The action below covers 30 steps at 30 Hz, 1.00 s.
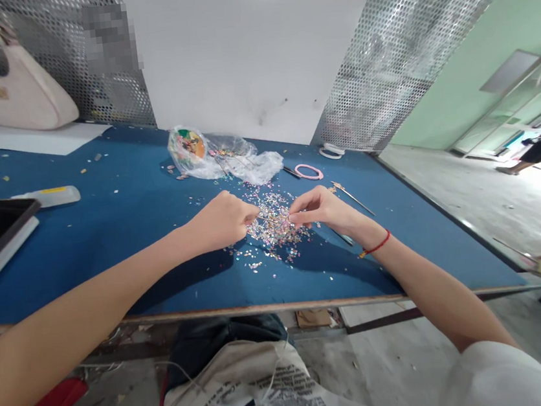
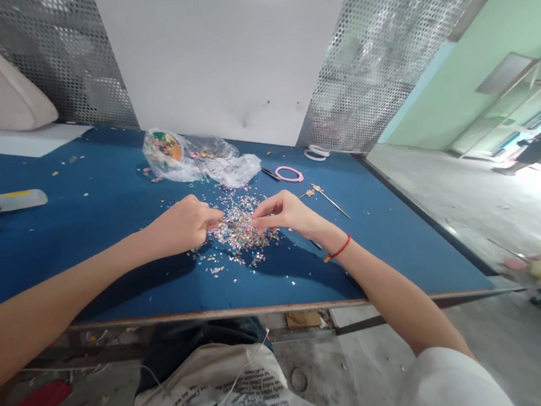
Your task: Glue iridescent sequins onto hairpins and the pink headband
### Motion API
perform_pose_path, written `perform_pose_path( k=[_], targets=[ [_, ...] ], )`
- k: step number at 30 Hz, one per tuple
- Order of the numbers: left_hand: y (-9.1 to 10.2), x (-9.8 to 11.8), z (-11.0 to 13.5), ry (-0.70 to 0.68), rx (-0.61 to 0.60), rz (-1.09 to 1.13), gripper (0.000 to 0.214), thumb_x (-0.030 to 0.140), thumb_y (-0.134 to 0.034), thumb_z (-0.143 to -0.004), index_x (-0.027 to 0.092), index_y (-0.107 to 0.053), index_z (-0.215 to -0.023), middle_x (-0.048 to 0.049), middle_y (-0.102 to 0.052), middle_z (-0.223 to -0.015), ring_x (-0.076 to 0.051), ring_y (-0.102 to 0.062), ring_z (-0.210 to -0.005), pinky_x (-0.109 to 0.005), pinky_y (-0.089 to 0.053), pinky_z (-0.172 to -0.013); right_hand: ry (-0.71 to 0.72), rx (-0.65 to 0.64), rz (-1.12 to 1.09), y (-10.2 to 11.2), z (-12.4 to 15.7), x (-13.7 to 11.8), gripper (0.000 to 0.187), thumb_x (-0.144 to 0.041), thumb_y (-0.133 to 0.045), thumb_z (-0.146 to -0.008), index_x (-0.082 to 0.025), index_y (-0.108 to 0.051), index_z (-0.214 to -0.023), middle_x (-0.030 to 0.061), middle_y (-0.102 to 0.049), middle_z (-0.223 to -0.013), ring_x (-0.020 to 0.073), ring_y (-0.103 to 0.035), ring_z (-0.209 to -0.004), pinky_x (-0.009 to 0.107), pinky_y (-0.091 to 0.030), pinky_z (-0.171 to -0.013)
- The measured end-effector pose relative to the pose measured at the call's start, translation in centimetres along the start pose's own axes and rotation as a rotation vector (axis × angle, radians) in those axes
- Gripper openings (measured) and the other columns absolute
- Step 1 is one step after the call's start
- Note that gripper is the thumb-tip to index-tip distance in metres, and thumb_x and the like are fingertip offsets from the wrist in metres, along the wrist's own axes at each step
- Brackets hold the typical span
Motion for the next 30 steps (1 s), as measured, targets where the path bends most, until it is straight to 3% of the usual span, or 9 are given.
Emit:
perform_pose_path(
  k=[7,14,20,30],
  targets=[
    [0.3,0.2,0.0,-0.005,0.039,-0.068,0.016,0.003,-0.042,-0.063,0.018,-0.046,-0.060,0.0017,-0.046,-0.050,-0.013,-0.038,-0.051,-0.030,-0.029,-0.064,-0.022,0.102,-0.022,0.3,-0.1,0.4,0.014,-0.029,-0.080,-0.066,-0.017,-0.073,-0.066,-0.0011,-0.060,-0.055,0.0072,-0.045,-0.049,0.023,-0.034,-0.045],
    [0.8,0.3,0.1,0.008,0.057,-0.075,0.016,0.003,-0.042,-0.063,0.018,-0.047,-0.060,0.0017,-0.044,-0.049,-0.013,-0.036,-0.051,-0.030,-0.029,-0.064,-0.034,0.018,-0.111,0.3,0.2,-0.1,0.017,-0.035,-0.075,-0.074,-0.018,-0.075,-0.072,-0.0001,-0.062,-0.058,0.0069,-0.047,-0.050,0.022,-0.033,-0.044],
    [1.1,0.4,0.1,0.016,0.073,-0.033,0.018,0.002,-0.042,-0.063,0.019,-0.043,-0.058,0.0022,-0.042,-0.050,-0.013,-0.037,-0.051,-0.030,-0.030,-0.063,-0.064,0.016,-0.135,0.2,0.1,0.2,0.015,-0.029,-0.083,-0.064,-0.019,-0.076,-0.073,0.0002,-0.066,-0.058,0.0071,-0.050,-0.048,0.021,-0.035,-0.043],
    [0.8,0.4,0.1,0.002,0.072,0.059,0.020,0.000,-0.042,-0.062,0.019,-0.043,-0.057,0.0025,-0.042,-0.049,-0.013,-0.035,-0.050,-0.030,-0.028,-0.061,0.008,-0.013,-0.085,0.3,0.1,0.1,0.013,-0.029,-0.084,-0.063,-0.020,-0.076,-0.066,0.0007,-0.068,-0.061,0.0070,-0.053,-0.050,0.020,-0.040,-0.045]
  ],
)
Point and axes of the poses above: each hand's wrist, its own z-axis away from the middle knuckle, its own y-axis out of the back of the hand, x = y × z, the point moved 8 cm from there along -z, towards the middle knuckle
